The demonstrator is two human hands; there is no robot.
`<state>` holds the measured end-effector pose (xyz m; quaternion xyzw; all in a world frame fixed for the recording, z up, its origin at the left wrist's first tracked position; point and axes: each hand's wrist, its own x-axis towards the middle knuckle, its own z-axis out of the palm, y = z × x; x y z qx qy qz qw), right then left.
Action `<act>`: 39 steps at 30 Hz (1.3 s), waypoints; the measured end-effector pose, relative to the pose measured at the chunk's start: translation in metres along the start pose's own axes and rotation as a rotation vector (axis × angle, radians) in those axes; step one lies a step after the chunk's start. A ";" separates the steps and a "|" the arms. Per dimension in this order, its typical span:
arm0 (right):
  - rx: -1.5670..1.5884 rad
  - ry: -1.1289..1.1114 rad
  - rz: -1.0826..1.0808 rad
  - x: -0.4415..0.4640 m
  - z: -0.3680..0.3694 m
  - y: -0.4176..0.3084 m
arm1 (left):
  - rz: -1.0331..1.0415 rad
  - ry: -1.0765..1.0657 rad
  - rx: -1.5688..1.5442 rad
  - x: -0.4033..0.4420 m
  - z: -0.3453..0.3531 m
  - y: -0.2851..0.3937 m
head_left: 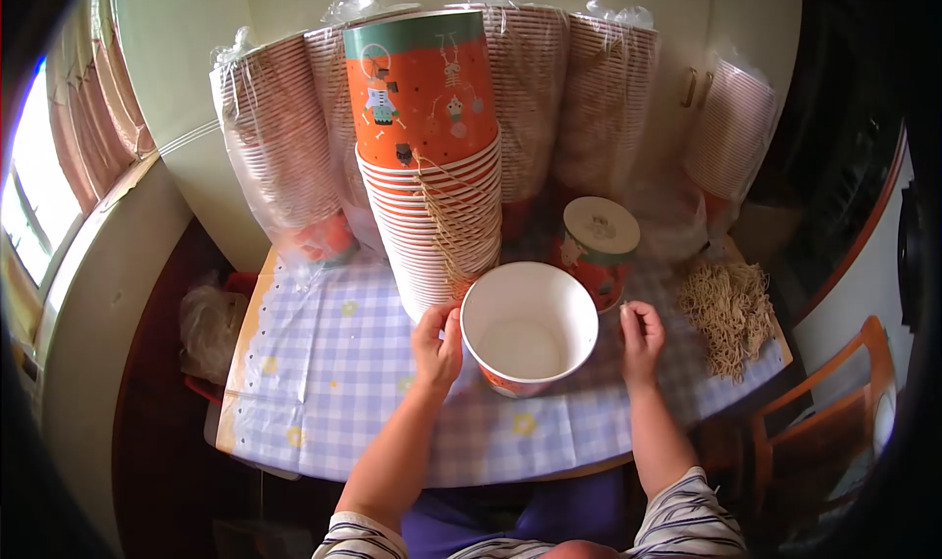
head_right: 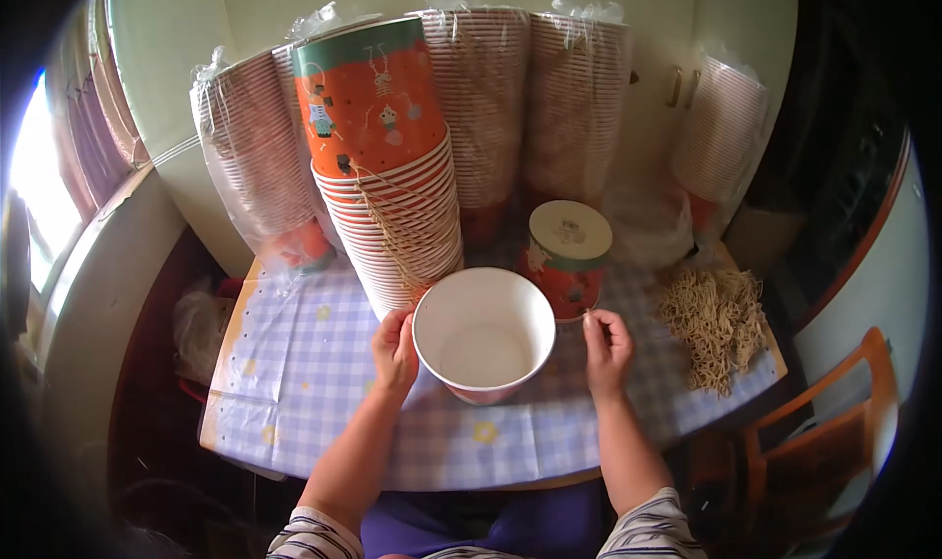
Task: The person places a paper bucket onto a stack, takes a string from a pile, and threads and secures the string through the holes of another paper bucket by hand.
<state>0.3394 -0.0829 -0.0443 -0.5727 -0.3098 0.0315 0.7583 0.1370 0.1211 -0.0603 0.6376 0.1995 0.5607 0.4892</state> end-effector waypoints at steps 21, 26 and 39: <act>-0.393 -0.776 -0.345 0.050 0.089 -0.133 | 0.081 -0.056 0.079 -0.002 0.002 0.015; -0.302 -0.803 -0.213 0.065 0.080 -0.112 | 0.057 -0.033 0.039 0.004 -0.003 0.015; -0.442 -0.718 -0.522 0.048 0.093 -0.124 | 0.245 -0.176 0.170 0.019 0.004 0.094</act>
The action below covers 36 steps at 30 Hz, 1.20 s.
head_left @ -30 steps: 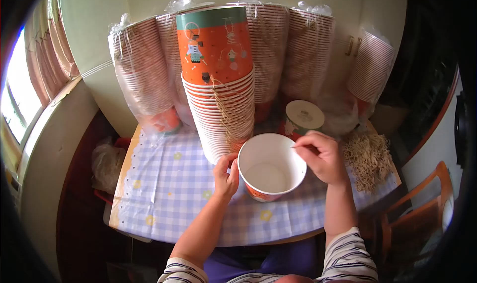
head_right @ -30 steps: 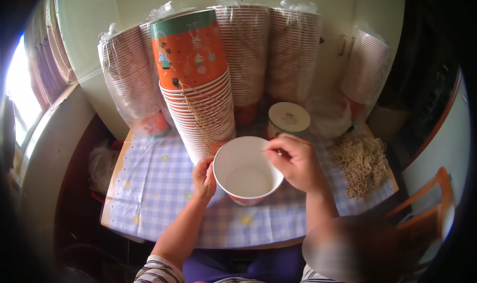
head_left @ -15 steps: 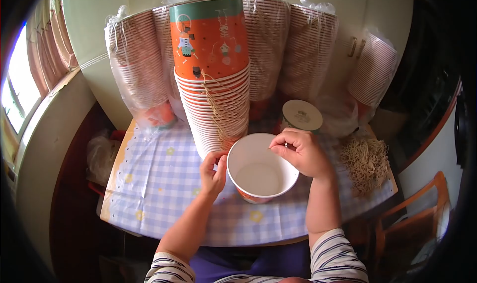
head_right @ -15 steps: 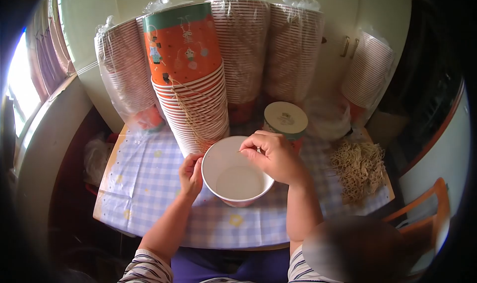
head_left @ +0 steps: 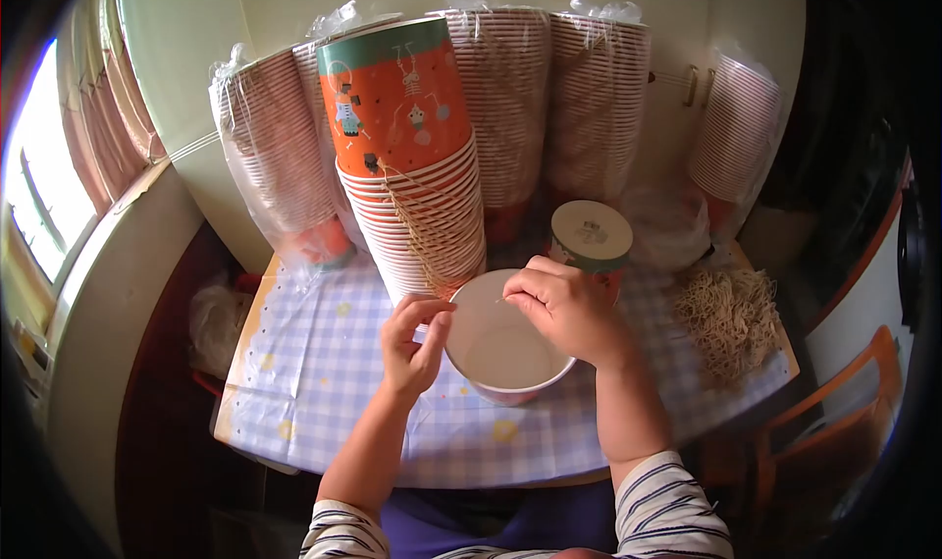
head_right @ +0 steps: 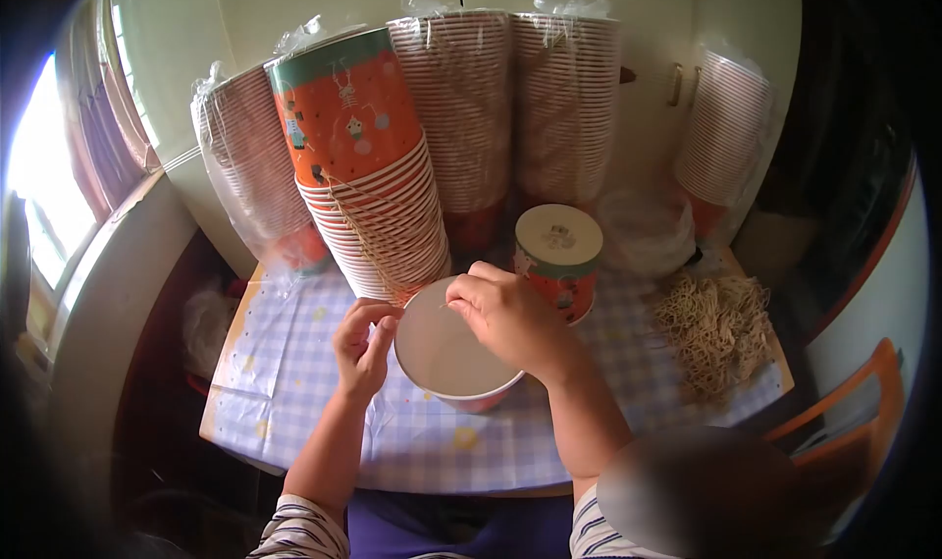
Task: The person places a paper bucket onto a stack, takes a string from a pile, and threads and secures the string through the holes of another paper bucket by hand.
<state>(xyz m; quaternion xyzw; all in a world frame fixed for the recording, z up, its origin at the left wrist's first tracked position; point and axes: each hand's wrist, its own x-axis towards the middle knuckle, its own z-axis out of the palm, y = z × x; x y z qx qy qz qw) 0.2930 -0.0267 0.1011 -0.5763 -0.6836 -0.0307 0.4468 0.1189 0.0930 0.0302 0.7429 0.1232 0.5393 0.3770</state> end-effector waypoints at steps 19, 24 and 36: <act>-0.153 0.070 -0.126 -0.003 -0.003 -0.022 | -0.399 -0.502 -0.158 0.043 0.001 0.052; -0.159 0.076 -0.159 -0.003 -0.004 -0.030 | -0.352 -0.496 -0.089 0.041 0.000 0.055; -0.075 0.127 -0.199 -0.007 -0.012 -0.039 | -0.244 -0.448 -0.067 0.037 -0.003 0.077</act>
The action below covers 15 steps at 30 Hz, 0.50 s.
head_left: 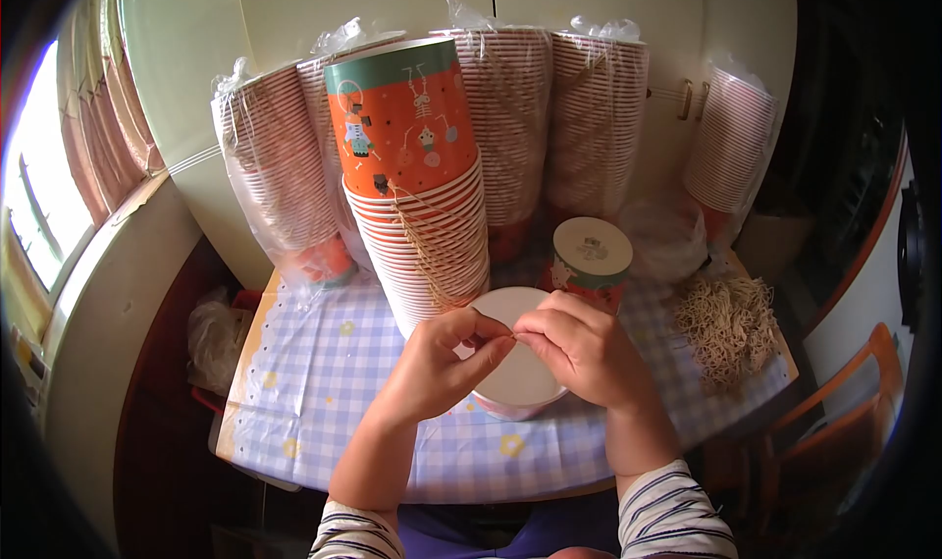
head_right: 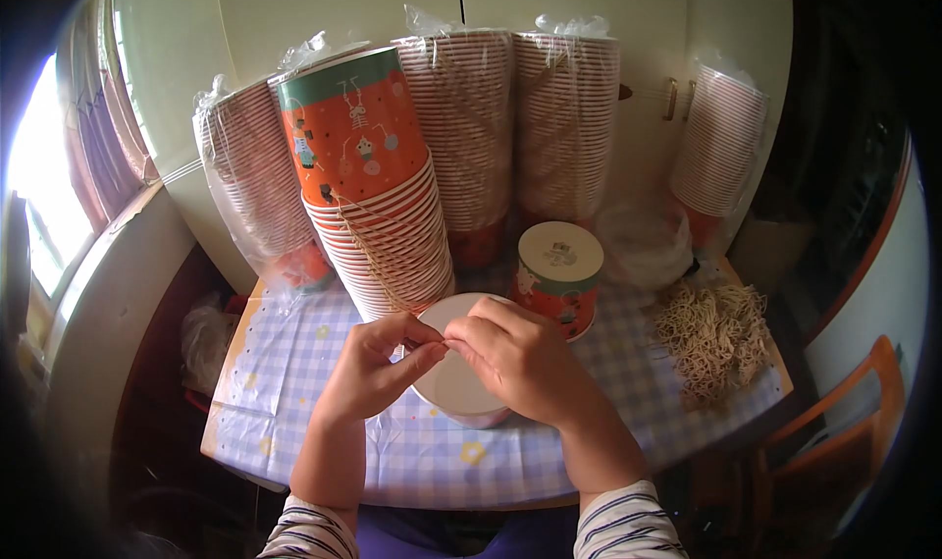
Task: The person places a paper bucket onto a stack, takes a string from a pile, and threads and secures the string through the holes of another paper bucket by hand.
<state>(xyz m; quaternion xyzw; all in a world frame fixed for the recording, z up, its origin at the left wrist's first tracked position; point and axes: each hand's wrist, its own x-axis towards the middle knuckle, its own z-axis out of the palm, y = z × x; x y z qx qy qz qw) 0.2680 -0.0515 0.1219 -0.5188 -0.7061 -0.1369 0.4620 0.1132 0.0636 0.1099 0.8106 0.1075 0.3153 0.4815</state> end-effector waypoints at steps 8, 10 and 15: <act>0.019 0.003 -0.004 0.000 0.000 -0.005 | 0.119 0.032 0.036 -0.005 -0.001 0.003; 0.036 -0.010 0.008 0.000 0.000 -0.006 | 0.141 0.041 0.060 -0.004 -0.002 0.004; 0.046 -0.033 -0.013 0.000 -0.001 -0.004 | 0.156 0.060 0.067 -0.005 -0.002 0.005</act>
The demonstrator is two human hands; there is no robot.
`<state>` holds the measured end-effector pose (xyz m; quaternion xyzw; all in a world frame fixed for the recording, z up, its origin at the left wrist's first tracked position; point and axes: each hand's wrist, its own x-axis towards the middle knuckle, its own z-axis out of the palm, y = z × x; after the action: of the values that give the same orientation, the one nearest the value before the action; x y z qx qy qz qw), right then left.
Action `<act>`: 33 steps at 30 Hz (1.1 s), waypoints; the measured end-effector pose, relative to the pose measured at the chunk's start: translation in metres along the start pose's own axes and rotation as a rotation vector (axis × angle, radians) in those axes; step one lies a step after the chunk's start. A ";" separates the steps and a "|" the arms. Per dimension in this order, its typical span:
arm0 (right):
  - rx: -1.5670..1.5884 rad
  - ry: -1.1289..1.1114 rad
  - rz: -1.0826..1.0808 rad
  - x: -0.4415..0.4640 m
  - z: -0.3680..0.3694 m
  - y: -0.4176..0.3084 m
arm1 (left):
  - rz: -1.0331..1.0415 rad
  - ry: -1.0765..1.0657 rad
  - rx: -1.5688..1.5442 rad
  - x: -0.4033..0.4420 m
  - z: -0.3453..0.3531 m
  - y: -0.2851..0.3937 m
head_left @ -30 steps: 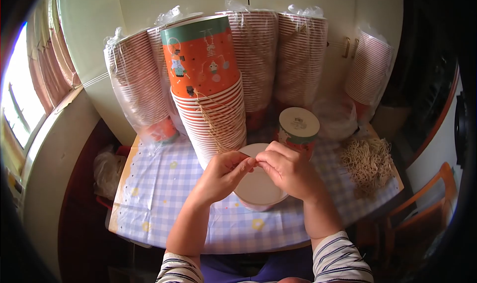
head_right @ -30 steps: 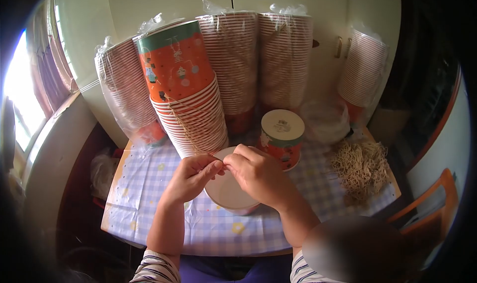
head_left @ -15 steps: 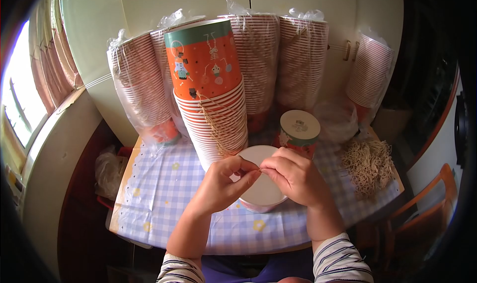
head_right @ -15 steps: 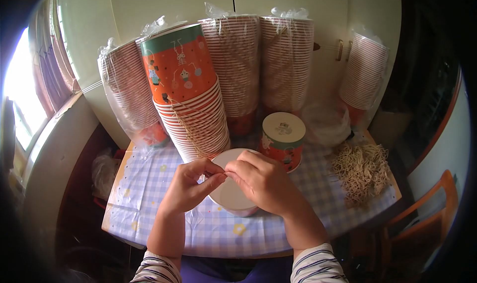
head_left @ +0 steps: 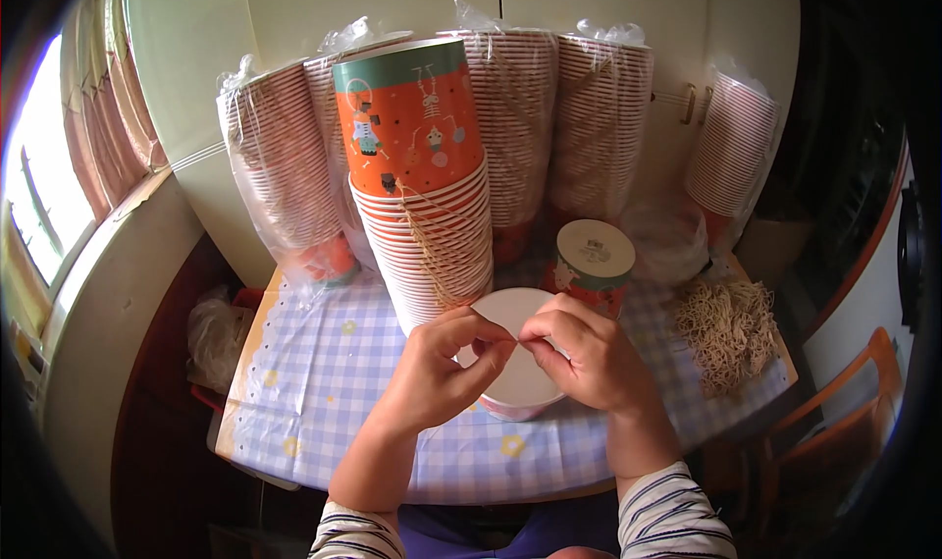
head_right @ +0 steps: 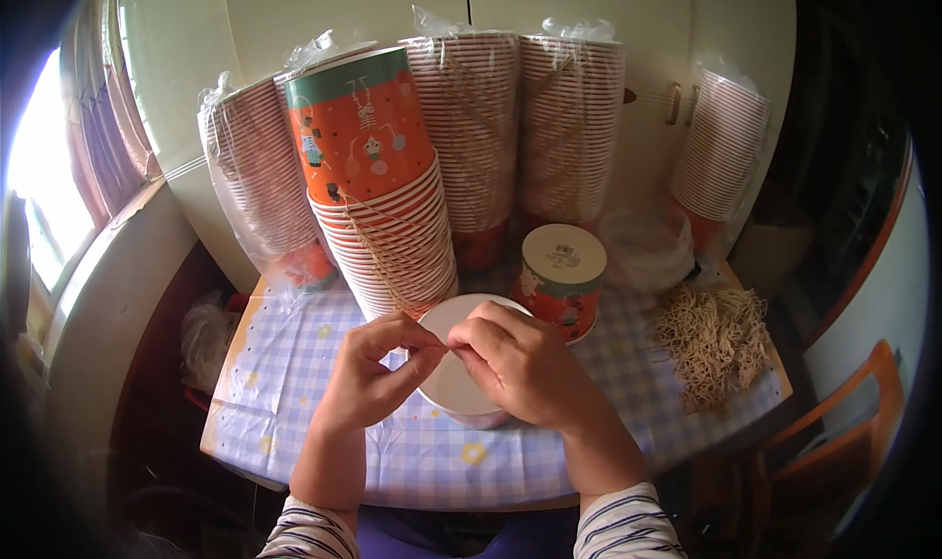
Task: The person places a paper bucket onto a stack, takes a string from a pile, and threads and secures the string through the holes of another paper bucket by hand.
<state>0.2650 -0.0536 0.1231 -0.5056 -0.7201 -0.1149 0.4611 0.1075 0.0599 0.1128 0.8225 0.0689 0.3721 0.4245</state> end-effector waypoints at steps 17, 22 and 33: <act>-0.058 0.034 -0.049 0.001 -0.003 -0.004 | 0.078 0.068 0.059 0.000 0.004 0.005; -0.075 0.034 -0.058 0.002 -0.003 -0.005 | 0.108 0.064 0.044 -0.001 0.004 0.006; -0.070 0.028 -0.020 0.000 0.000 -0.004 | 0.140 0.085 0.079 -0.002 0.005 0.007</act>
<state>0.2617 -0.0559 0.1245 -0.5127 -0.7141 -0.1519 0.4519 0.1082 0.0512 0.1150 0.8250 0.0438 0.4324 0.3613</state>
